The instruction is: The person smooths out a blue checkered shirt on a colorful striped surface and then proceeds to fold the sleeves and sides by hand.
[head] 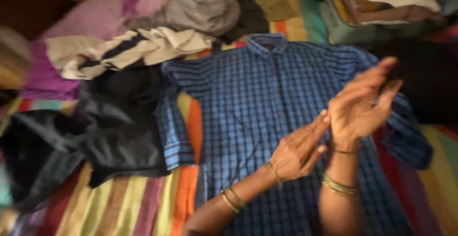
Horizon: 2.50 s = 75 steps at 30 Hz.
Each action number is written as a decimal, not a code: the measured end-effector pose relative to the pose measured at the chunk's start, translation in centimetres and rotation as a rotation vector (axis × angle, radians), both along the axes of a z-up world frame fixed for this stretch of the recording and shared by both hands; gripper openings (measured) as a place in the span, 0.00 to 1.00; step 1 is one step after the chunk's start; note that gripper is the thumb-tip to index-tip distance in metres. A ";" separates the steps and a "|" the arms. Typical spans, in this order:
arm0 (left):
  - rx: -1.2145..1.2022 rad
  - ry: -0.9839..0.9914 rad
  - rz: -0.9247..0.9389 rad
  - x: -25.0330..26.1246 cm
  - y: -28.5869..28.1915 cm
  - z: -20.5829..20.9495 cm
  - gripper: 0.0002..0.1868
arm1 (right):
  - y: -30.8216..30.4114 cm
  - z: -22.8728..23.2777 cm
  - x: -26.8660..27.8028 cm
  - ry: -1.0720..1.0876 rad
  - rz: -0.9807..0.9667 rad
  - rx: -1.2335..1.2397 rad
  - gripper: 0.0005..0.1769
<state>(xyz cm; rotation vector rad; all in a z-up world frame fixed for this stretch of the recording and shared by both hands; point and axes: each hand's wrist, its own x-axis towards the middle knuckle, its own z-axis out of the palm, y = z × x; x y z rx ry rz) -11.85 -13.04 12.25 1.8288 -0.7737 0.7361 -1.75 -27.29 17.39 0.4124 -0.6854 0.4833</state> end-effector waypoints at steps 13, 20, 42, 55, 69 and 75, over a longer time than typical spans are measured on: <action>0.536 0.645 0.747 6.5 13.2 -10.4 0.37 | -10.2 -21.3 9.0 -1.108 -1.956 -2.143 0.24; 0.537 0.477 1.104 8.4 22.7 -16.4 0.41 | -8.2 -19.0 6.7 -1.008 -2.052 -2.143 0.24; 1.081 0.620 -0.334 -22.5 3.3 -10.5 0.39 | -8.2 -18.6 6.1 -0.933 -1.920 -2.203 0.26; 0.666 0.326 0.357 -13.0 8.9 -7.2 0.38 | -8.6 -18.8 5.7 -0.994 -1.870 -2.192 0.27; 0.745 0.590 0.607 -18.3 13.7 -8.8 0.43 | -8.7 -18.8 5.7 -0.952 -1.919 -2.206 0.29; 0.744 0.332 0.604 -14.5 11.6 -6.7 0.37 | -5.3 -15.3 3.3 -0.877 -1.972 -2.342 0.25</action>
